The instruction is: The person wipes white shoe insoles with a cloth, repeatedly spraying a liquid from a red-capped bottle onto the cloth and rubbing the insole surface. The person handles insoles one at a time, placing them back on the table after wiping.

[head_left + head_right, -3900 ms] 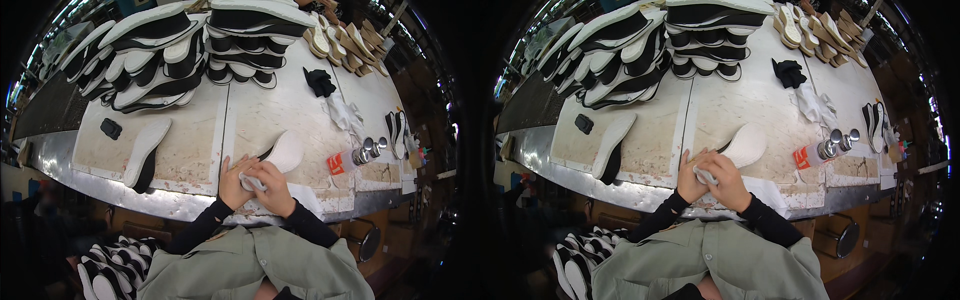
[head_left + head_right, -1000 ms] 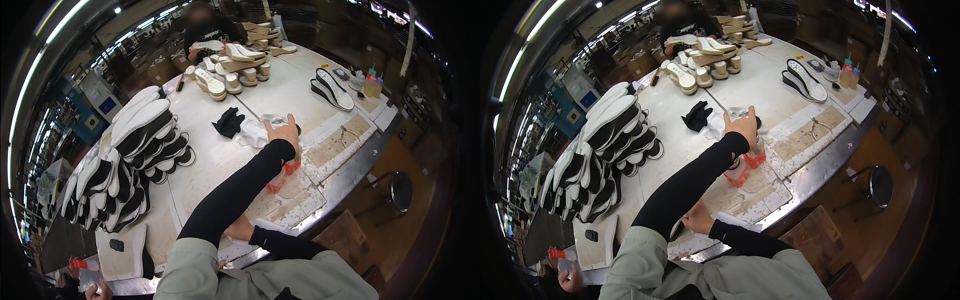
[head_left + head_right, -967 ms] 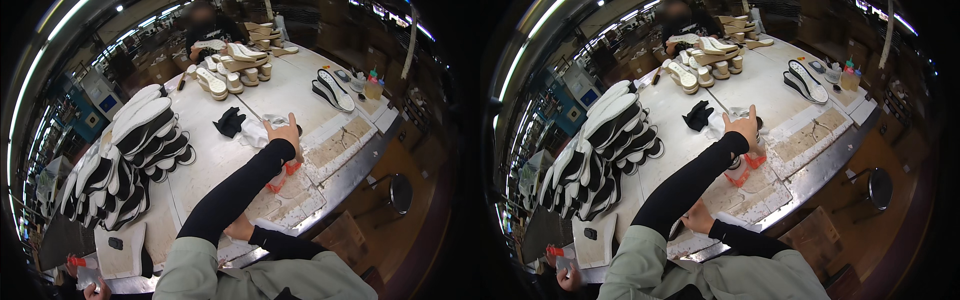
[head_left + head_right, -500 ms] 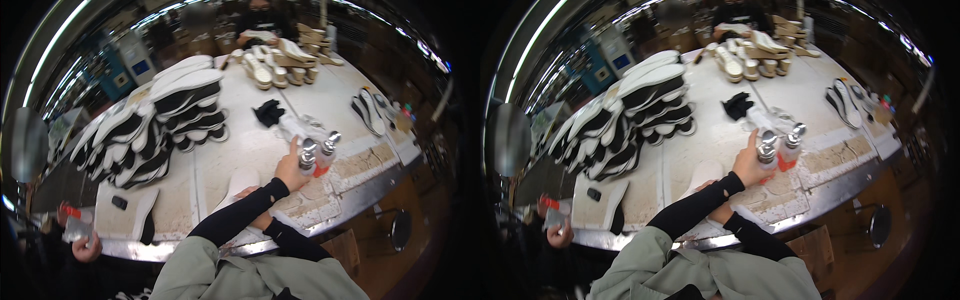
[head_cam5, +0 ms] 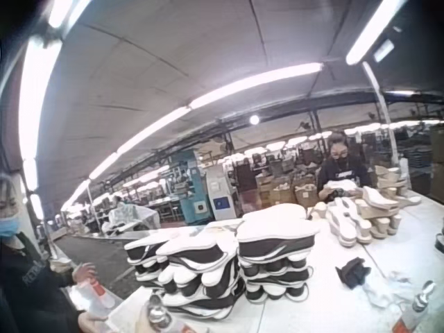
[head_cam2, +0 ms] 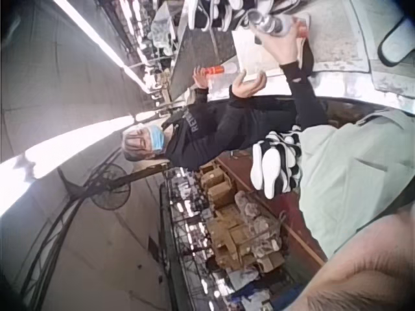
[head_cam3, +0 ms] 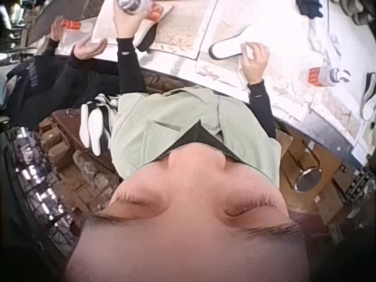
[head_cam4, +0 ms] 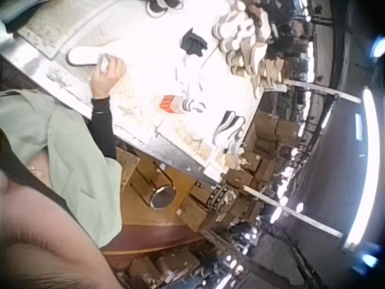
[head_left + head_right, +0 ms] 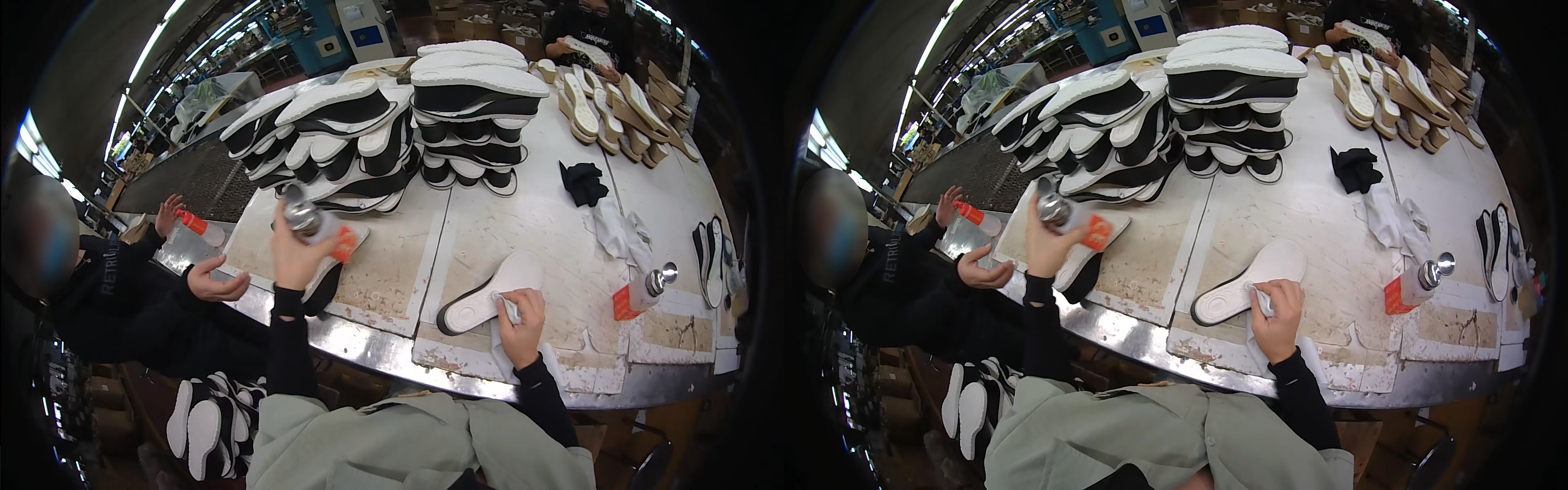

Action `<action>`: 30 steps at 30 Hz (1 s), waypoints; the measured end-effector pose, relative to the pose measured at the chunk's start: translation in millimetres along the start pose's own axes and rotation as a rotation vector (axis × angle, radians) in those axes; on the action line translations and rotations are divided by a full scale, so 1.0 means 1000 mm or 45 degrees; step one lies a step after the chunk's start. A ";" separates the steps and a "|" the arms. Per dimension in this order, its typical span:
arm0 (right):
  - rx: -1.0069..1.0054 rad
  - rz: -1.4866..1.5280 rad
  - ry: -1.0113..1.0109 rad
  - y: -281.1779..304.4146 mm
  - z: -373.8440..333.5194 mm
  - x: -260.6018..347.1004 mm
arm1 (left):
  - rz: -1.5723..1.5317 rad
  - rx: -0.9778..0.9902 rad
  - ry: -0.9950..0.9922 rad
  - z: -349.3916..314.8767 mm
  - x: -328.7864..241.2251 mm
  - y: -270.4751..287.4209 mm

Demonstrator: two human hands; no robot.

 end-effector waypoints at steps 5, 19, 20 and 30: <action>-0.028 0.006 0.000 0.000 0.002 0.001 | 0.611 -0.329 0.141 0.006 0.120 0.096; -0.126 -0.124 -0.139 0.039 0.013 -0.013 | 0.259 -0.663 0.362 -0.023 0.133 0.110; -0.138 -0.136 -0.159 0.042 0.014 -0.016 | 0.243 -0.768 0.148 -0.032 0.093 0.089; 0.065 -0.227 -0.010 0.010 0.022 -0.026 | -0.268 0.781 -0.049 -0.167 -0.024 -0.186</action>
Point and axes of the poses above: each hand's wrist, its own z-axis towards the middle knuckle, its own y-axis out of the back of the hand, x = y × z, the point moved 6 cm from there along z, towards the middle knuckle, and after that the axes turned 3 degrees about -x, right-handed, at the moved point
